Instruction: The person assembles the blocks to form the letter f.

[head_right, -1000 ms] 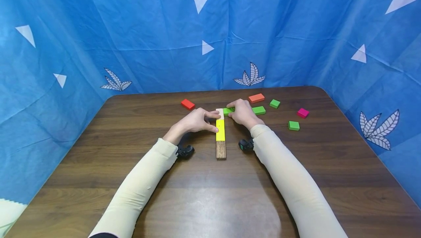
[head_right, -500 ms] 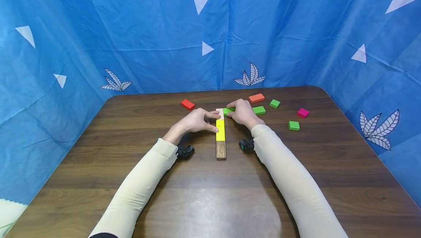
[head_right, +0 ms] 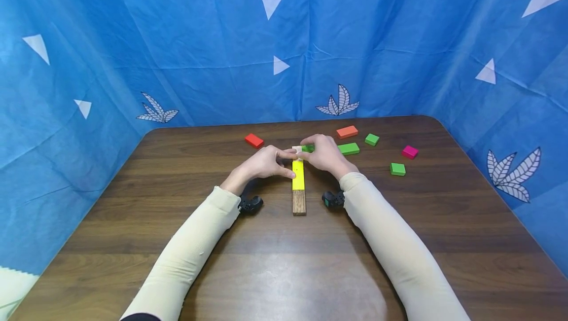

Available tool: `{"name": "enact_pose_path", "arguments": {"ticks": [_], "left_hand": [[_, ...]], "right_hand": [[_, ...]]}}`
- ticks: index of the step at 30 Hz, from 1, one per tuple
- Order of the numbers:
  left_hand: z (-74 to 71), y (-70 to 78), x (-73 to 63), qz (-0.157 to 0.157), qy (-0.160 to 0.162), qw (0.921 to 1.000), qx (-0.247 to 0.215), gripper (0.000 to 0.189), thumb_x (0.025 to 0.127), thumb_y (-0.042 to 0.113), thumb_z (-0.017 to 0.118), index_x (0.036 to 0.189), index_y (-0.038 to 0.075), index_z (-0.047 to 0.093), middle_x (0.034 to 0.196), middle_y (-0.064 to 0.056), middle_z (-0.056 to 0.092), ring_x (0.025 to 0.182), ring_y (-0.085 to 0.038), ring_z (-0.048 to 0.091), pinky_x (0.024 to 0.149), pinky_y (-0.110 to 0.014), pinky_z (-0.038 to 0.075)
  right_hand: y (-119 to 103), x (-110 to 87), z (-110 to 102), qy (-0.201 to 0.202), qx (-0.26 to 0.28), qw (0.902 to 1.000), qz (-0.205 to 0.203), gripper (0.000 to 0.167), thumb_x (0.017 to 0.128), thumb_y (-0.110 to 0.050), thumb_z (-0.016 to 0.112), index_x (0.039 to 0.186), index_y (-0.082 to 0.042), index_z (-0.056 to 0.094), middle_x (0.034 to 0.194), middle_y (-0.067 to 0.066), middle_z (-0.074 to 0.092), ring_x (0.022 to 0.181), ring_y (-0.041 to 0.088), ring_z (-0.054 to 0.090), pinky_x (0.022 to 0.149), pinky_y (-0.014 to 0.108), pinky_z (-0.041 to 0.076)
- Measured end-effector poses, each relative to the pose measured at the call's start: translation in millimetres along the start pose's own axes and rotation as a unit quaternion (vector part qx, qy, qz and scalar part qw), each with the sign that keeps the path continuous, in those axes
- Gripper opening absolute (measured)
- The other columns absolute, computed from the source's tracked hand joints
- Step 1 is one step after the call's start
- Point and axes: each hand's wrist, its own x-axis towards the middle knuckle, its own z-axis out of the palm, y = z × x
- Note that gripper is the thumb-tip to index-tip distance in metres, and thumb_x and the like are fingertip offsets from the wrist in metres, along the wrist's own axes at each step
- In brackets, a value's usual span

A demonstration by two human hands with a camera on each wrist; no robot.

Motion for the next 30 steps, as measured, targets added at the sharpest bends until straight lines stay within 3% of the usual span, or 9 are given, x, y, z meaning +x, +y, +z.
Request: {"name": "enact_pose_path", "arguments": {"ticks": [9,19,30], "left_hand": [[1.5,0.2,-0.3,-0.001,0.001,1.0,-0.006,0.066,0.082,0.039,0.088,0.142,0.024,0.065,0.152,0.001,0.056,0.147,-0.022,0.047,0.117,-0.04,0.043],[1.2,1.1,-0.7,0.004,0.014,0.9999,0.002,0.068,0.08,0.039,0.089,0.141,0.023,0.065,0.154,0.001,0.054,0.147,-0.022,0.047,0.117,-0.039,0.044],[2.1,1.2,-0.7,0.005,0.012,0.9999,0.002,0.068,0.081,0.039,0.088,0.143,0.024,0.064,0.155,0.001,0.053,0.147,-0.023,0.047,0.118,-0.041,0.043]], "right_hand": [[4.3,-4.2,6.0,-0.015,0.001,0.9998,-0.012,0.052,0.091,-0.034,0.08,0.136,-0.009,0.068,0.142,0.014,0.064,0.135,0.036,0.054,0.113,0.059,0.044],[2.2,-5.1,6.1,-0.026,-0.039,0.9982,-0.038,0.04,0.092,-0.03,0.08,0.127,-0.01,0.075,0.14,0.014,0.063,0.135,0.038,0.053,0.115,0.059,0.041],[0.0,-7.4,5.6,-0.026,-0.042,0.998,-0.04,0.037,0.092,-0.031,0.079,0.123,-0.011,0.077,0.139,0.013,0.064,0.133,0.037,0.054,0.115,0.058,0.042]]}}
